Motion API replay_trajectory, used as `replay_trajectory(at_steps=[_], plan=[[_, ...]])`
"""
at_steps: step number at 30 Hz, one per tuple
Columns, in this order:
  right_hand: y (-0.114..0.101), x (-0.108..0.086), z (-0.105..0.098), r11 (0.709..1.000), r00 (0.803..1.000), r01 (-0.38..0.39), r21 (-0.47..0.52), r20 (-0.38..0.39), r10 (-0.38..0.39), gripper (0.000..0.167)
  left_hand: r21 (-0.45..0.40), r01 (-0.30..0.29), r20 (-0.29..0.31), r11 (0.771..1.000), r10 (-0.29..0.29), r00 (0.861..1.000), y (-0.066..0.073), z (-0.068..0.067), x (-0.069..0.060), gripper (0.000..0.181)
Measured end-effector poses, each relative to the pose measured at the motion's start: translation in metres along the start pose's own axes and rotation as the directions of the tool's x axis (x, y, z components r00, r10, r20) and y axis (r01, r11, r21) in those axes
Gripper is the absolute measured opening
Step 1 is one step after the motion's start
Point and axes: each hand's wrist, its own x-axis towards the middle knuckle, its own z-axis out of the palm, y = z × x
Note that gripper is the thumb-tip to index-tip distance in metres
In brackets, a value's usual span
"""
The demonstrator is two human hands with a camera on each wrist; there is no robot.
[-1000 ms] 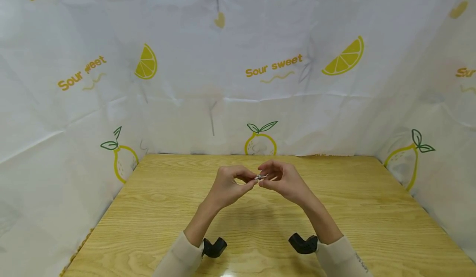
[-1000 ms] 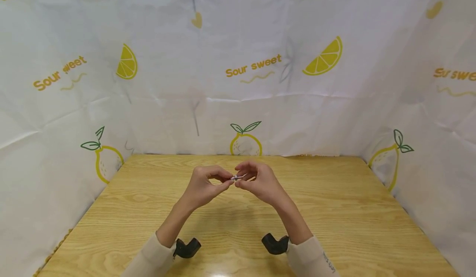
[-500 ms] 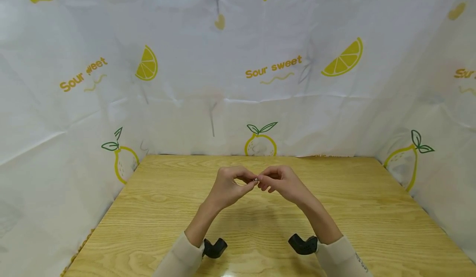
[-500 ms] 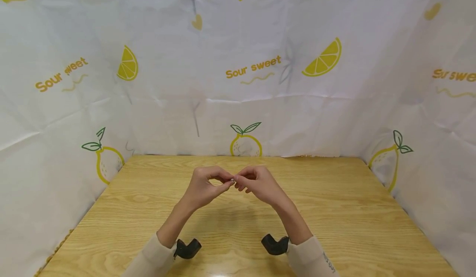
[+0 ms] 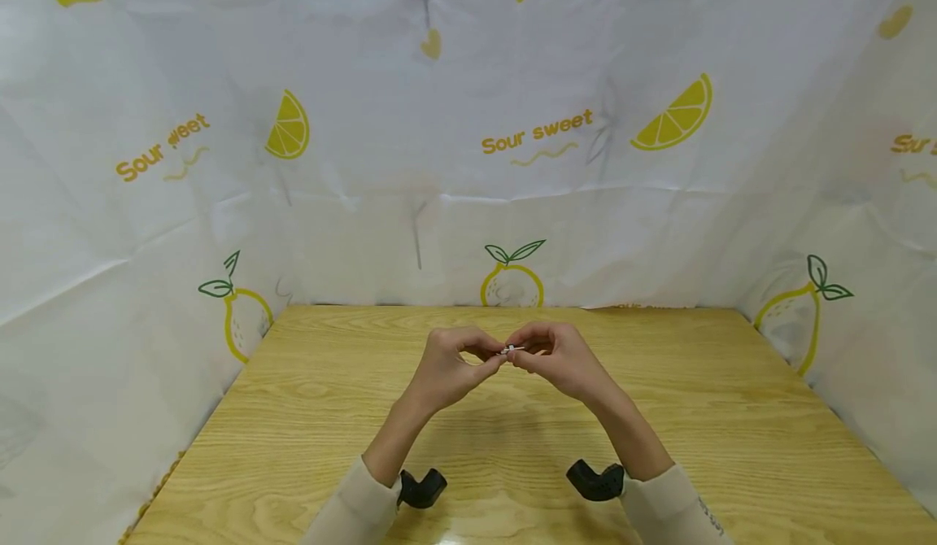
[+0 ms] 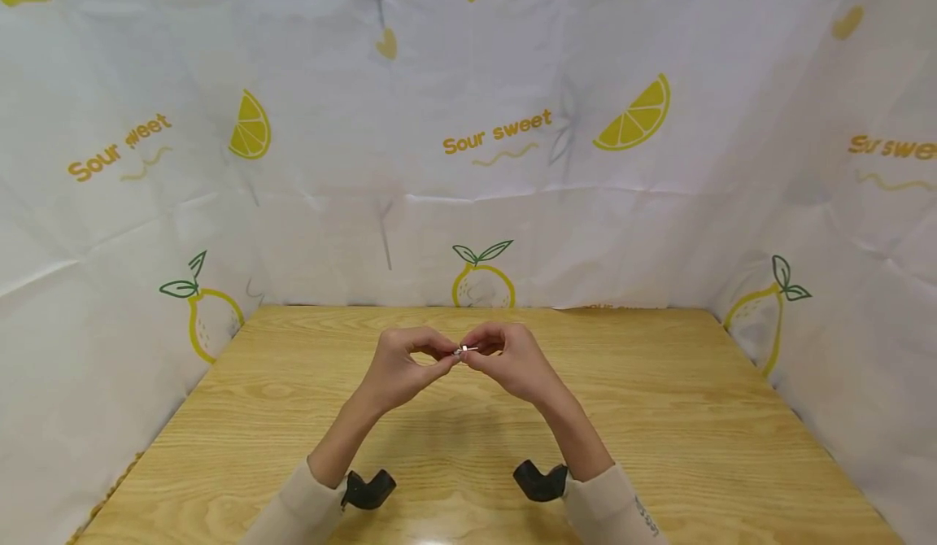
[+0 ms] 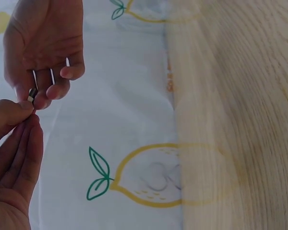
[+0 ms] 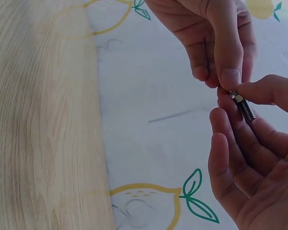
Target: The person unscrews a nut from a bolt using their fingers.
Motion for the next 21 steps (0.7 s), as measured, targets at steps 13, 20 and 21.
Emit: replay_trajectory(at_steps=[13,20,21], plan=[[0.0016,0.0011,0.0010,0.999,0.999,0.051,-0.008,-0.012,-0.051,0.015,-0.005,0.019,-0.005,1.000,-0.019,1.000,0.0008,-0.0018,-0.0004,0.005],[0.0017,0.0006,-0.0002,0.999,0.999,0.048,0.012,-0.009,-0.048,0.026,-0.022,0.023,-0.013,0.999,-0.024,1.000,0.0022,-0.0013,0.0004,0.006],[0.0014,0.0005,-0.0005,0.999,0.999,0.037,0.019,-0.004,-0.037,0.029,-0.023,0.021,-0.015,1.000,-0.021,1.000,0.0021,-0.0011,0.0003,0.006]])
